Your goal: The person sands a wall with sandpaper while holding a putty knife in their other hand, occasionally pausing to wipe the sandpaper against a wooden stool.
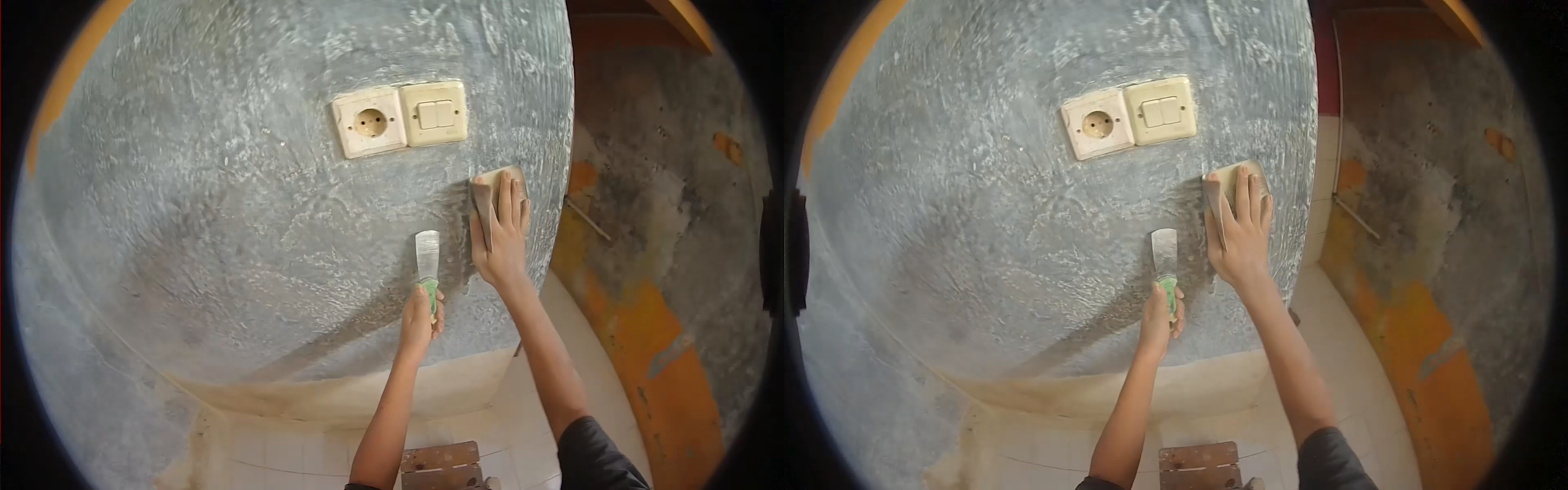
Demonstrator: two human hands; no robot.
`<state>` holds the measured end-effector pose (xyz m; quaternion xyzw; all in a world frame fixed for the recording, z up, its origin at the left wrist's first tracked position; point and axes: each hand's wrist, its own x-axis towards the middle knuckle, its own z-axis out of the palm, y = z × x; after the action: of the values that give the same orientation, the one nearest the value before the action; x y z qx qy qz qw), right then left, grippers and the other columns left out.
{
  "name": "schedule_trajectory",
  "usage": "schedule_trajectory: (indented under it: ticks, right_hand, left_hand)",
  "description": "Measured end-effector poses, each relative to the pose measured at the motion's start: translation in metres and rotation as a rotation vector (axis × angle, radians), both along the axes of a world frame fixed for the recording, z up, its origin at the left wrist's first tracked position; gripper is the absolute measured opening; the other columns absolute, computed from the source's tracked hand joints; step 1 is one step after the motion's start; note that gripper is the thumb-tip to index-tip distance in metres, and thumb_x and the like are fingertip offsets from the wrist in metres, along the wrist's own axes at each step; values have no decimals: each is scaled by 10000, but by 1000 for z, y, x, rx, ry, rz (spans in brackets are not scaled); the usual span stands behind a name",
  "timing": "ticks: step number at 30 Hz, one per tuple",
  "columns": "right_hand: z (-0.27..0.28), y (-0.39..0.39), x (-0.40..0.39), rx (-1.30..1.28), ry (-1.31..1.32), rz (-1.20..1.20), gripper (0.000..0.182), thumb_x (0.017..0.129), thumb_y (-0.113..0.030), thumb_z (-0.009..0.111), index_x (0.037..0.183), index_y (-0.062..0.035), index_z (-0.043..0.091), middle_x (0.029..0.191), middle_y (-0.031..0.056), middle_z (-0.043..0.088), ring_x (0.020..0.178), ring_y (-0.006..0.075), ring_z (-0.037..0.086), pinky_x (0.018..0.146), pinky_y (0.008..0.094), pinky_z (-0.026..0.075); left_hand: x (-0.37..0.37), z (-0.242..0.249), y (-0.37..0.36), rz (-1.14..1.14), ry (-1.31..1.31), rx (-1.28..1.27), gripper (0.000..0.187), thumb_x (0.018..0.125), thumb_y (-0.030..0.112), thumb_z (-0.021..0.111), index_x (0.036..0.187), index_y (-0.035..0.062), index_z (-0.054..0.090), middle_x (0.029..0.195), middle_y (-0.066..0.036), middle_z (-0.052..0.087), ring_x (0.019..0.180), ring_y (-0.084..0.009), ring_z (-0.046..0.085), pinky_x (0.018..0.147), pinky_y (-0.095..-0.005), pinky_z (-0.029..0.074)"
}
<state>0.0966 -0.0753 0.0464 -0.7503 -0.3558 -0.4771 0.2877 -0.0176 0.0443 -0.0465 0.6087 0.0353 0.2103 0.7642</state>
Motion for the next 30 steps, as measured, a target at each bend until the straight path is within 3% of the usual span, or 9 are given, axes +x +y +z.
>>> schedule_trajectory:
  ticks: [2,8,14,18,21,24,26,28,30]
  right_hand:
    - [-7,26,0,109,18,-86,512,929,-203,486,1431,-169,393,1488,280,239,1379,472,197,1061,649,162]
    - [-102,43,-28,-72,112,-64,528,916,-218,510,1428,-155,399,1482,303,229,1369,481,209,1050,663,158]
    - [-8,67,-40,-38,-38,-66,531,919,-216,505,1435,-165,388,1478,296,242,1339,471,261,1041,645,197]
    - [-83,68,-34,-96,-36,-105,637,841,-229,584,1440,-174,376,1505,276,195,1379,452,205,1042,662,175]
    - [-120,49,-33,-361,235,-76,668,824,-215,589,1449,-169,357,1514,287,153,1392,477,147,1053,665,141]
    - [-83,51,-4,-122,86,-178,718,799,-232,614,1458,-164,338,1512,306,127,1386,513,113,1068,656,117]
    - [-37,56,1,391,98,-210,789,765,-268,651,1470,-166,313,1513,311,111,1383,529,86,1081,644,105]
    - [-39,66,-14,241,65,-341,739,825,-275,610,1481,-169,285,1498,337,109,1386,522,79,1068,658,115]
    - [-59,68,-34,-535,-210,70,608,928,-260,498,1482,-157,271,1481,365,106,1384,521,81,1042,685,127]
  left_hand:
    - [-8,0,11,33,-26,0,510,1009,504,262,963,60,509,616,-3,477,444,-85,445,370,-215,314]
    - [-28,1,47,46,-75,42,511,1012,495,253,978,53,506,614,-6,490,440,-81,443,365,-211,309]
    - [-44,-1,56,67,-102,-46,514,1009,507,248,980,55,491,612,-1,458,448,-81,427,375,-218,300]
    - [-46,-11,58,76,-110,-85,528,1004,521,248,992,50,488,618,-3,463,456,-85,432,380,-222,307]
    - [-49,-17,61,60,-112,-80,541,998,535,253,996,48,489,619,-5,464,456,-87,434,381,-223,308]
    - [-52,-21,66,49,-91,-58,546,994,544,261,1000,48,490,621,-8,466,457,-89,435,381,-224,309]
    - [-54,-20,67,48,-59,-48,546,992,546,265,1001,49,491,622,-9,467,457,-90,435,382,-225,310]
    - [-57,-20,66,39,-30,-90,484,1019,465,269,1030,47,511,640,1,494,487,-67,456,404,-203,327]
    - [-57,-22,64,29,-46,-98,480,1019,462,271,1031,47,512,640,0,493,486,-68,455,403,-203,327]
